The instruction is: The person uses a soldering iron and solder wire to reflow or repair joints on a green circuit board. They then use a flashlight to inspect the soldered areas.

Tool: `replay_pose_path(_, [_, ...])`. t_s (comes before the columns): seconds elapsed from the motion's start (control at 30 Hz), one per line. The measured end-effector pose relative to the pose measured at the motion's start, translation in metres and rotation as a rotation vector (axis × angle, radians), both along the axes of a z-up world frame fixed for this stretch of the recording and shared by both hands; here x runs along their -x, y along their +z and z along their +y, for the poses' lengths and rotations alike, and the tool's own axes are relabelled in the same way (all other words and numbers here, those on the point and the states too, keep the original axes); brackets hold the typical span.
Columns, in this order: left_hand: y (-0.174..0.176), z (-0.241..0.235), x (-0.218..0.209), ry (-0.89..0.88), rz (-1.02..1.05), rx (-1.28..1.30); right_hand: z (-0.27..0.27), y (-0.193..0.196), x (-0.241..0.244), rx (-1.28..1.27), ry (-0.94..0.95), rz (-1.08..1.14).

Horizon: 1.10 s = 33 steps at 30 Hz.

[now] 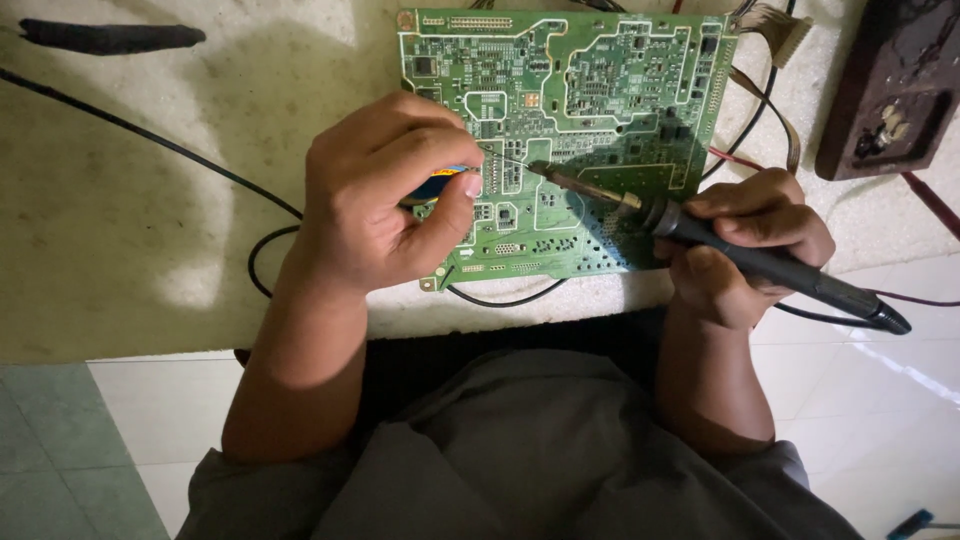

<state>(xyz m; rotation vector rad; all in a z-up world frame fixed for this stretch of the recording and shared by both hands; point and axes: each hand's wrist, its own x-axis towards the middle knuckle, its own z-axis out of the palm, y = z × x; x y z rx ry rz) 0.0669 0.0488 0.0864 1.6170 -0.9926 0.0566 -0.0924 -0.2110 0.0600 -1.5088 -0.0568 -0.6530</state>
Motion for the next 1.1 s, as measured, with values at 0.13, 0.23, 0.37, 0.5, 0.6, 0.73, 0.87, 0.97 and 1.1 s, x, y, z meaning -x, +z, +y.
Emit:
replay_pose_path(0.13, [-0.003,0.0,0.001,0.005,0.002,0.028,-0.001,-0.006,-0.001,-0.061,-0.039,-0.007])
replay_pose_path(0.23, [-0.014,0.002,0.003,0.095,-0.019,0.168,-0.005,-0.007,0.0,-0.301,-0.075,-0.052])
replay_pose_path(0.37, [-0.003,0.007,0.006,0.15,0.113,0.205,-0.013,-0.003,-0.002,-0.329,0.018,-0.036])
replay_pose_path(0.5, [0.029,0.012,0.01,0.134,0.341,0.093,-0.021,0.0,-0.016,-0.288,-0.001,-0.1])
replay_pose_path(0.6, [0.072,0.009,0.002,0.083,0.295,-0.06,-0.022,0.0,-0.024,-0.179,0.032,-0.049])
replay_pose_path(0.73, [0.055,-0.009,-0.029,0.033,-0.036,0.04,-0.012,0.001,-0.031,-0.189,-0.061,0.085])
replay_pose_path(0.87, [0.041,-0.016,-0.035,0.048,0.062,0.006,-0.016,-0.006,-0.043,-0.045,-0.104,-0.081])
replay_pose_path(0.97, [0.026,-0.019,-0.033,0.003,0.132,0.044,-0.014,-0.008,-0.046,-0.056,-0.132,-0.104])
replay_pose_path(1.1, [0.021,-0.019,-0.033,-0.017,0.101,0.036,-0.013,-0.007,-0.046,-0.087,-0.115,-0.121])
